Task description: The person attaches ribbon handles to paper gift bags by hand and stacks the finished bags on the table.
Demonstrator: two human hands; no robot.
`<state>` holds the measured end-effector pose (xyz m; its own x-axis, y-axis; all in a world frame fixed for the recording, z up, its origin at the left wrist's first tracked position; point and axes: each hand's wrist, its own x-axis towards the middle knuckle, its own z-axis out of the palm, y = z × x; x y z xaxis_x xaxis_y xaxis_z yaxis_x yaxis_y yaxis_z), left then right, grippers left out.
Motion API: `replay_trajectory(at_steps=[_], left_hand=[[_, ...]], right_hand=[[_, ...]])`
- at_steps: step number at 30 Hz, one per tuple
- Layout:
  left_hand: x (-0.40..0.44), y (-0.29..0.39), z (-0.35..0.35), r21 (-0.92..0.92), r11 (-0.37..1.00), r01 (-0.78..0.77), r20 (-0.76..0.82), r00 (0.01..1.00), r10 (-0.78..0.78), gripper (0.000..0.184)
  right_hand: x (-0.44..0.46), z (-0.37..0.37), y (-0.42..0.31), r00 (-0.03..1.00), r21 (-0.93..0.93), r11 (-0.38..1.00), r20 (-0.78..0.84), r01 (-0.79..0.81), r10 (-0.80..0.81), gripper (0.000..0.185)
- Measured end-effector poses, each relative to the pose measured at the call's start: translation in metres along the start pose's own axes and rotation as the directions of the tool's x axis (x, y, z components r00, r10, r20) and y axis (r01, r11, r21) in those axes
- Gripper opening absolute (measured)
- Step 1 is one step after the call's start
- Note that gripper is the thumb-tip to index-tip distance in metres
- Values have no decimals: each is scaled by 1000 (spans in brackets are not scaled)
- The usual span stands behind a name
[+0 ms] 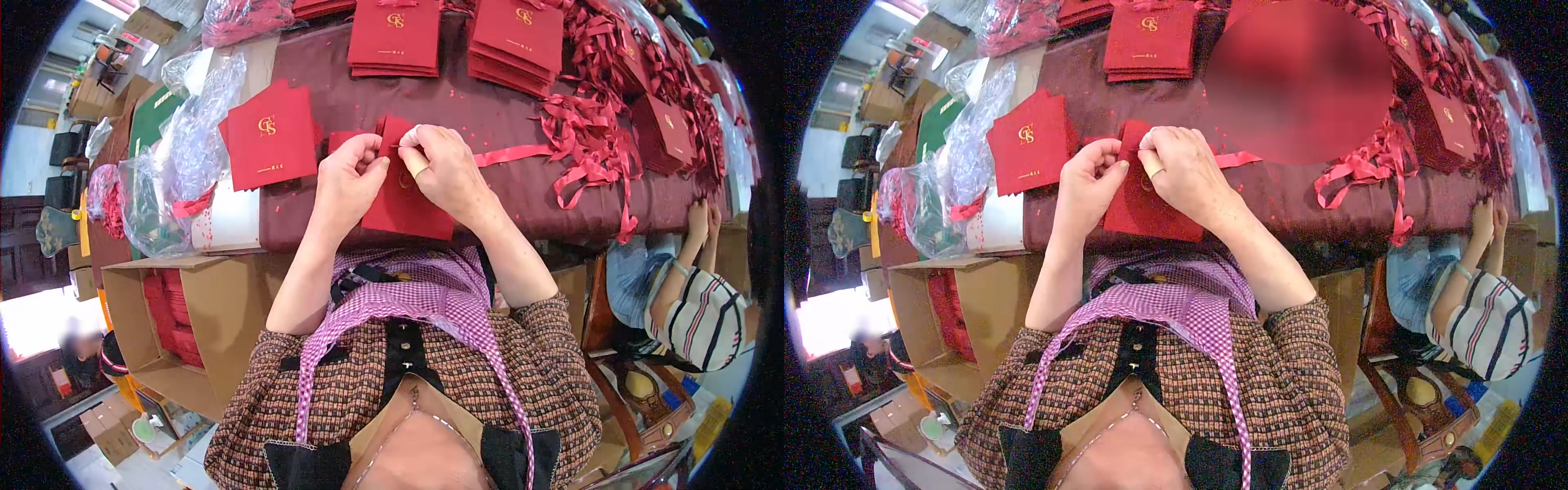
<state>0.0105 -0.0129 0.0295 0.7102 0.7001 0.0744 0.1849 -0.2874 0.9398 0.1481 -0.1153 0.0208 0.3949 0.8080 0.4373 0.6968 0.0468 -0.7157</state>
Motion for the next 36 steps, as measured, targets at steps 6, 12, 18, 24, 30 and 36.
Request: replay_trajectory(at_steps=[6,12,18,24,30,36], left_hand=[[-3,2,5,35,999,-35,-8,999,35,23],[-3,3,13,191,945,-266,-66,957,282,22],[-8,3,16,276,895,-351,-103,915,390,21],[-9,1,18,234,918,-322,-101,931,352,22],[-7,2,13,174,930,-323,-29,942,333,22],[-1,-7,7,101,932,-349,15,937,349,20]], right_hand=[[2,0,-1,984,-239,956,1,171,-176,5],[5,-2,-19,947,-622,717,145,314,-288,8],[5,-1,-10,984,-379,911,134,162,-119,10],[12,-13,-8,989,-93,993,119,-76,87,6],[7,-14,-10,985,-218,960,60,174,-164,5],[4,-27,-11,988,107,988,116,-111,99,9]])
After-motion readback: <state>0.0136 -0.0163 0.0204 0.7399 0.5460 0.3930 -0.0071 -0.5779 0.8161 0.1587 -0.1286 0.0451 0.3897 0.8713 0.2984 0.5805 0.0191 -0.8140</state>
